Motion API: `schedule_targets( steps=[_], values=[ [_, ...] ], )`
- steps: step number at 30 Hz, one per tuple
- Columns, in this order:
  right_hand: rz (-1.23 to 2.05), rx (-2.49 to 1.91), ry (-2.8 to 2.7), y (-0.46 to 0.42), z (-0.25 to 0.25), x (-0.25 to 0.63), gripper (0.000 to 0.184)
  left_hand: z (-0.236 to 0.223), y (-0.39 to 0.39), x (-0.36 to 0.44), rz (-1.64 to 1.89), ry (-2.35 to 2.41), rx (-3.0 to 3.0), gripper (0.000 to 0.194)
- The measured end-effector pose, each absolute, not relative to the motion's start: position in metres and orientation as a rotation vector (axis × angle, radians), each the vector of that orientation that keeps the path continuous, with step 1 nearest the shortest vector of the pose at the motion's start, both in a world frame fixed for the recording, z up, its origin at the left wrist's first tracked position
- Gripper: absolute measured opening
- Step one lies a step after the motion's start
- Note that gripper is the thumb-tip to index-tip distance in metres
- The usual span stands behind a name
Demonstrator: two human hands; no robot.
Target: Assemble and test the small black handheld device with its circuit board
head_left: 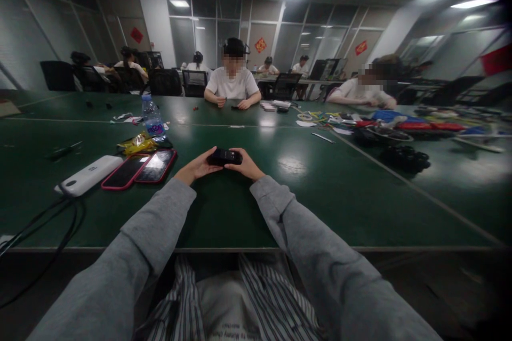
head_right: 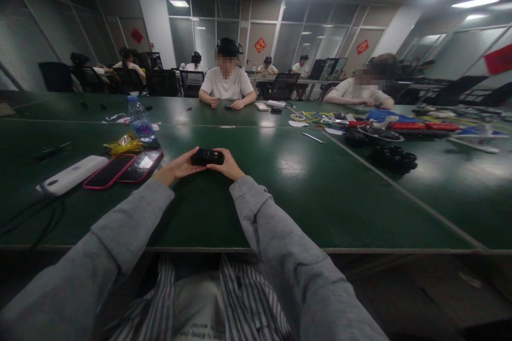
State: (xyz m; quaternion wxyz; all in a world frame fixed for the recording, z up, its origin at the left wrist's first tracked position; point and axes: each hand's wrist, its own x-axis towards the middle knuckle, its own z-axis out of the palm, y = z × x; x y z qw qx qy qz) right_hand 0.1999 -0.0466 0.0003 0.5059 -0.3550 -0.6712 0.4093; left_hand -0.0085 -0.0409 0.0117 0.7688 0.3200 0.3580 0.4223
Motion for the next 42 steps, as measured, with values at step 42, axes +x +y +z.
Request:
schedule_targets(
  steps=[42],
  values=[
    [1.127, -0.849, -1.3, -0.03, 0.006, 0.218, 0.059, 0.015, -0.041, -0.008, 0.84, 0.858, 0.741, 0.032]
  ],
)
